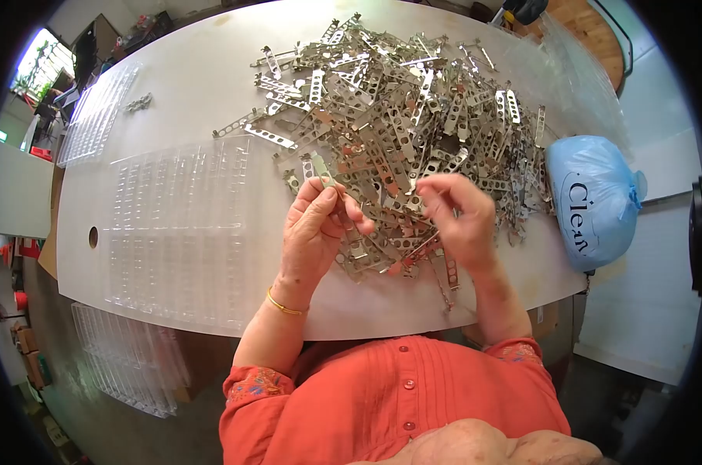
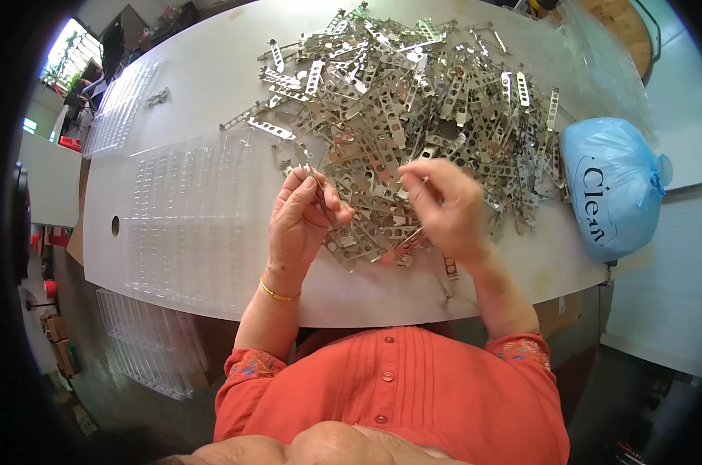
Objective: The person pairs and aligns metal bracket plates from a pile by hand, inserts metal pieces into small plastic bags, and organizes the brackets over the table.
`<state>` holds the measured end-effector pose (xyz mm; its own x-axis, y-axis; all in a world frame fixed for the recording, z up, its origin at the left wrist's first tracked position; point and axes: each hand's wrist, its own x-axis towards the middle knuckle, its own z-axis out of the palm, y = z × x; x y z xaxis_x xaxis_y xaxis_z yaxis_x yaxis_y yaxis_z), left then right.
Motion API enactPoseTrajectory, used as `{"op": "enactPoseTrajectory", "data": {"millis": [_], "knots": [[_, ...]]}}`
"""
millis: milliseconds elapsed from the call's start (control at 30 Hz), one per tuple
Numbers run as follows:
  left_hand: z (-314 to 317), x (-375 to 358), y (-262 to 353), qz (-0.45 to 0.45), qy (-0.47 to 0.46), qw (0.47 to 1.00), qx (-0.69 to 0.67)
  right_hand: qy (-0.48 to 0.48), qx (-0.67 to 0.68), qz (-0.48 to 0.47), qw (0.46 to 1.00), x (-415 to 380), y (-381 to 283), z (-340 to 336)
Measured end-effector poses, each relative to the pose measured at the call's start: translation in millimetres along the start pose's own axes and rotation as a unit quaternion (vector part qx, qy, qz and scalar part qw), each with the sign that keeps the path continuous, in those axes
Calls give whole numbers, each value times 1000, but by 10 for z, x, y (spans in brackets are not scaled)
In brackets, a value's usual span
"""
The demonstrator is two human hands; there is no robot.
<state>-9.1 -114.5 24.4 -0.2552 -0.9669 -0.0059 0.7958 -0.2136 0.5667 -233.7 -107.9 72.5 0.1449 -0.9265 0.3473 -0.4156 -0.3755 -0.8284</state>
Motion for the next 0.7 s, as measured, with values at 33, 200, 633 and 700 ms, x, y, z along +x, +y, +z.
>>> {"op": "enactPoseTrajectory", "data": {"millis": [33,200,633,700], "knots": [[6,-9,6,1,-4,1000,0,32,-40,39,998,79,61,-28],[21,-37,1,-44,-7,999,-16,36,-225,89,970,424,185,16],[14,-45,36,-40,-14,999,7,108,-84,156,978,502,369,84],[31,-48,41,-37,-10,999,12,224,-74,41,971,448,352,36]]}}
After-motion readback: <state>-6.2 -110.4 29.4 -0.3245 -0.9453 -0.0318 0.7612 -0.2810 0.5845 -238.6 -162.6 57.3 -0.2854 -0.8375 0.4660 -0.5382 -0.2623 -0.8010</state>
